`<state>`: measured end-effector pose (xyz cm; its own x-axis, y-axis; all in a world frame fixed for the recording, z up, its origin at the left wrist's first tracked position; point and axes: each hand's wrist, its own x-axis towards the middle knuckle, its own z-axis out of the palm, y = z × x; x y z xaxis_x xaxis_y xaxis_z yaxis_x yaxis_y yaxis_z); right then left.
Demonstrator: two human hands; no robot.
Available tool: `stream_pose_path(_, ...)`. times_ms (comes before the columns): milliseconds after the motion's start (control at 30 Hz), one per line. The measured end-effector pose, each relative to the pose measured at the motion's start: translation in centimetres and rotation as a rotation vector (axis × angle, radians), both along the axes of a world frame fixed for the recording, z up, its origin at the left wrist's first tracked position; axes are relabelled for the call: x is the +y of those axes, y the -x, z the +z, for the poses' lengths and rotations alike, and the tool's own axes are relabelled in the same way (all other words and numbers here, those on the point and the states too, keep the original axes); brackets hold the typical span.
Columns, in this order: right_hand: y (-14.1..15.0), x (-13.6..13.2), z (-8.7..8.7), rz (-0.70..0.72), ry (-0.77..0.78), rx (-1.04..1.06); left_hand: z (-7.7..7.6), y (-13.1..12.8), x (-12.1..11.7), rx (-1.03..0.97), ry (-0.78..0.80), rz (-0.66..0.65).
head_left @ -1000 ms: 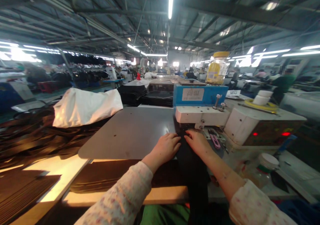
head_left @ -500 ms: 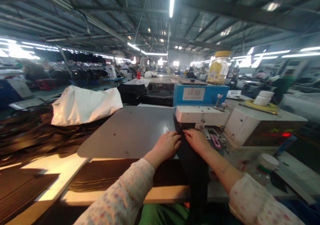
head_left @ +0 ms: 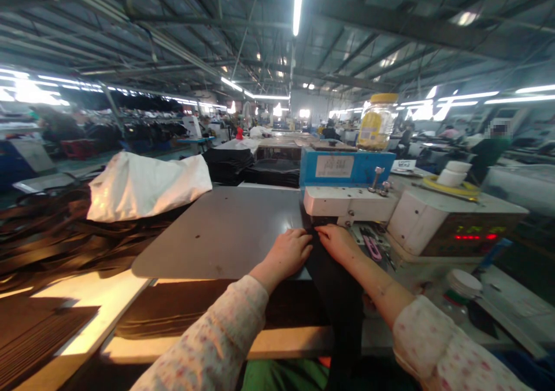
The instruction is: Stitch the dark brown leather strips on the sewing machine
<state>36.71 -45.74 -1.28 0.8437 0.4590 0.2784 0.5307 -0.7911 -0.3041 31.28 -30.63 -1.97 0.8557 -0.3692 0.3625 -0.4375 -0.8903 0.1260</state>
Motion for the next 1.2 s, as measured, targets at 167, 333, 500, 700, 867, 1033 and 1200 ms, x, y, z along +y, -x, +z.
stream_pose_path(167, -0.13, 0.16, 0.07, -0.007, 0.031, -0.021, 0.04, -0.17, 0.02, 0.004, -0.006, 0.007)
stream_pose_path(333, -0.15, 0.29, 0.14, -0.014, 0.044, -0.041, -0.03, -0.31, 0.01, 0.004, -0.008, 0.015)
stream_pose_path(500, -0.12, 0.33, 0.12, -0.019, 0.038, -0.044, -0.09, -0.39, 0.03, 0.012, 0.000, 0.012)
stream_pose_path(700, -0.05, 0.38, 0.07, -0.037, 0.040, -0.053, -0.03, -0.39, 0.03, 0.011, -0.018, 0.019)
stream_pose_path(867, -0.05, 0.62, 0.17, -0.054, 0.047, -0.071, 0.09, -0.38, 0.04, 0.002, -0.015, 0.030)
stream_pose_path(1033, -0.17, 0.73, -0.27, -0.066, 0.011, -0.089, -0.02, -0.43, 0.14, -0.007, -0.008, 0.026)
stream_pose_path(1200, -0.27, 0.65, -0.67, -0.104, -0.021, -0.059, -0.10, -0.46, 0.13, -0.012, -0.015, 0.009)
